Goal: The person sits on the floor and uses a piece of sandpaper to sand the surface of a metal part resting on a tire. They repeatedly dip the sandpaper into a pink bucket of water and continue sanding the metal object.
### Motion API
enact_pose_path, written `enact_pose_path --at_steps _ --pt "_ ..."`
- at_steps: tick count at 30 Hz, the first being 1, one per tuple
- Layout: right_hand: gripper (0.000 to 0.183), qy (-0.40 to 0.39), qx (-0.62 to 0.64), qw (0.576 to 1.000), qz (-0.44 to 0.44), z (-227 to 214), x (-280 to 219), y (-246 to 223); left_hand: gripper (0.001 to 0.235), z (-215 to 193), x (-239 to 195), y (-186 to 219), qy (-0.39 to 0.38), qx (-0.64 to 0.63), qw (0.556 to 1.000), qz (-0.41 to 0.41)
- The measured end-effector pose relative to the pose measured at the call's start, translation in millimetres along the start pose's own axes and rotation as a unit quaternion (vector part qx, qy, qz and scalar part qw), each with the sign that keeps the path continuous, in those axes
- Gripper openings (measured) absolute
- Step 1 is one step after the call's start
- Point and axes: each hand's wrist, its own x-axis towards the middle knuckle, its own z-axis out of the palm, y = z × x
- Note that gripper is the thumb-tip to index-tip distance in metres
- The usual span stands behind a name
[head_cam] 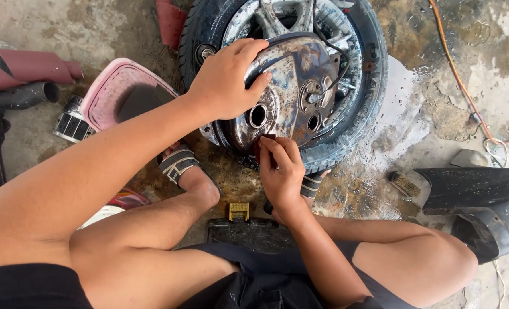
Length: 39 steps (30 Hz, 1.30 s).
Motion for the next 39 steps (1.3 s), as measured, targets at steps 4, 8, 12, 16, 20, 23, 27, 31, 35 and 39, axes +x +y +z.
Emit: enact_pose_path --at_steps 4,8,12,16,20,23,27,31,35,39 --pt "0.029 -0.027 -0.011 0.999 -0.024 0 -18 4 0.053 -1 0 1 0.004 -0.004 1.0 0.002" --pt "0.069 -0.079 -0.047 0.994 -0.055 -1 -33 23 0.052 1 0 0 0.004 0.001 1.0 0.002" --pt "0.052 -0.114 -0.049 0.989 -0.081 -7 -35 23 0.051 2 -1 -3 0.016 0.009 1.0 0.012" --pt "0.044 -0.114 -0.031 0.99 -0.078 -2 -38 20 0.051 5 0 -4 0.022 0.024 0.999 0.013" --pt "0.039 -0.081 -0.049 0.994 -0.063 8 -16 30 0.049 5 3 -4 0.026 0.027 0.999 0.014" --pt "0.038 -0.073 -0.067 0.994 -0.036 6 -30 5 0.047 5 -4 1 0.022 0.028 0.999 0.009" --pt "0.042 -0.062 -0.096 0.992 -0.061 14 -31 32 0.049 4 3 2 0.019 0.032 0.999 0.007" --pt "0.029 -0.022 -0.074 0.997 0.007 18 -31 6 0.048 10 -1 -3 0.028 0.034 0.999 0.015" --pt "0.035 -0.025 -0.115 0.993 -0.022 23 -25 10 0.046 2 6 2 0.034 0.04 0.999 0.014" --pt "0.043 -0.015 -0.132 0.991 0.018 26 -39 -3 0.046 5 -2 0 0.046 0.045 0.998 0.027"
